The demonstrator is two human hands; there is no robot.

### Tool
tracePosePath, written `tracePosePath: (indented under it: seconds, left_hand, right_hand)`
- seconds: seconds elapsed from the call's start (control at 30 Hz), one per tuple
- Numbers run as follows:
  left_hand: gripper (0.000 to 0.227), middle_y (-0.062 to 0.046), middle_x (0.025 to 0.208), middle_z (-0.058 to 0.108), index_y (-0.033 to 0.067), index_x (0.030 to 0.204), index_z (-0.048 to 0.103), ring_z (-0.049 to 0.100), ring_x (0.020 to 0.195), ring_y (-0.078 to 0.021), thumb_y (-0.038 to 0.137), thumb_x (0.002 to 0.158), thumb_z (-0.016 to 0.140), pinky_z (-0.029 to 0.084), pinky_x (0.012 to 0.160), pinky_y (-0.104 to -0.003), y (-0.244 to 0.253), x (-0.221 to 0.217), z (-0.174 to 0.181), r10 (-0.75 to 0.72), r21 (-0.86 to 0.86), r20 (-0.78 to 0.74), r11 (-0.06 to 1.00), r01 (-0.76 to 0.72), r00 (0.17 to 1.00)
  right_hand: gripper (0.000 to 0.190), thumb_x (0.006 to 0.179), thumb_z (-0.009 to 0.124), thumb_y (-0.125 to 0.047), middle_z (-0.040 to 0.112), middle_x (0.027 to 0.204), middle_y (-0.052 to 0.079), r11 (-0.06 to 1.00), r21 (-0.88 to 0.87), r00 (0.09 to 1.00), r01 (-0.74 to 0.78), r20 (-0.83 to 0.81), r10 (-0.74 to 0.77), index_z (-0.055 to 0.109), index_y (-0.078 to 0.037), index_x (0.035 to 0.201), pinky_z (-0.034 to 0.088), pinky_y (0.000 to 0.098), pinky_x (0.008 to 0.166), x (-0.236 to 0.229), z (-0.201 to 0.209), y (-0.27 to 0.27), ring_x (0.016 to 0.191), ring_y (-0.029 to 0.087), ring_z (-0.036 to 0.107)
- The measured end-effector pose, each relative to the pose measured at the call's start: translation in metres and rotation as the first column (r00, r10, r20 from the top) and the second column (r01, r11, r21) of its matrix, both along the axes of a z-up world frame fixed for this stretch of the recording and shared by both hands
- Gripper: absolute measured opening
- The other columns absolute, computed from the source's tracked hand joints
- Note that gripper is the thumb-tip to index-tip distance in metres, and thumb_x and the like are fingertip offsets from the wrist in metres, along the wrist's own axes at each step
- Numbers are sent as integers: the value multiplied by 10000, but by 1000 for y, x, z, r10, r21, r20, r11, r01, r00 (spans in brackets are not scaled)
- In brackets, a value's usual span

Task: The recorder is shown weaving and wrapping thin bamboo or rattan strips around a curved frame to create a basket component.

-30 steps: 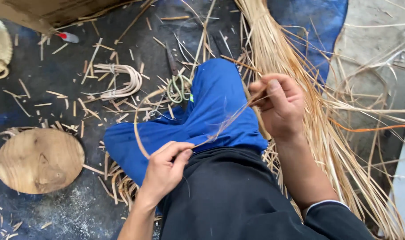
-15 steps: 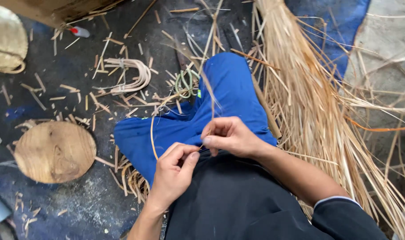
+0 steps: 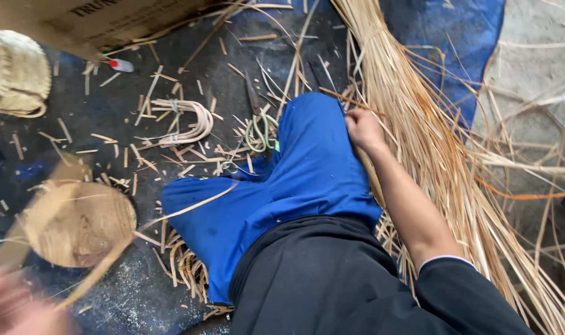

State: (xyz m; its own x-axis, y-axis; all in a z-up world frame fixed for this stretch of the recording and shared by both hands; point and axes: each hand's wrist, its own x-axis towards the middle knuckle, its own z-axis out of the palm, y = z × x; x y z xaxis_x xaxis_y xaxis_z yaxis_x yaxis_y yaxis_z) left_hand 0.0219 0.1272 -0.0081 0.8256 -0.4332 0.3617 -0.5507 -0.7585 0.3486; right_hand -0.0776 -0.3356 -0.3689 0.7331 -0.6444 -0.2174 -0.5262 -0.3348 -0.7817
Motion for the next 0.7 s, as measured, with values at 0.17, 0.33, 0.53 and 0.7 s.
tracePosePath:
  seconds: [0.17,0.33,0.53,0.7]
  left_hand:
    - [58,-93,956,699,21,1086,688,674,849,-193,40,1036,709,544,751,-307,5,10,17,44,-89,-135,994,-56,990]
    - [41,-58,870,719,56,1044,675,695,774,-166,77,1028,645,579,695,-293,36,15,48,243,-238,-338,913,-333,909]
    - [139,-82,801,696,20,1087,618,593,604,-91,148,1044,585,495,526,-232,-5,1,-48,-156,-503,-831,618,-604,534]
    - [150,-82,786,671,29,1084,593,575,590,-93,169,1034,577,484,496,-243,-24,-5,-65,-320,-522,-853,478,-707,413]
  right_hand:
    - [381,886,739,-204,740,1137,198,992,-81,986,-96,-147,83,711,-59,1237,541,439,934,12,-69,-13,1064,342,711]
    - [464,954,729,-246,718,1233,181,978,112,962,-177,-190,195,650,-34,1359,510,405,981,23,-28,-12,1119,284,681]
    - [619,817,787,-240,730,1205,138,953,221,951,-206,-187,248,614,-23,1369,528,367,923,-7,-39,-26,1075,246,694]
    - [676,841,830,-291,671,1229,154,958,149,878,-245,-385,285,554,5,1382,503,388,908,-19,-5,-17,1086,285,653]
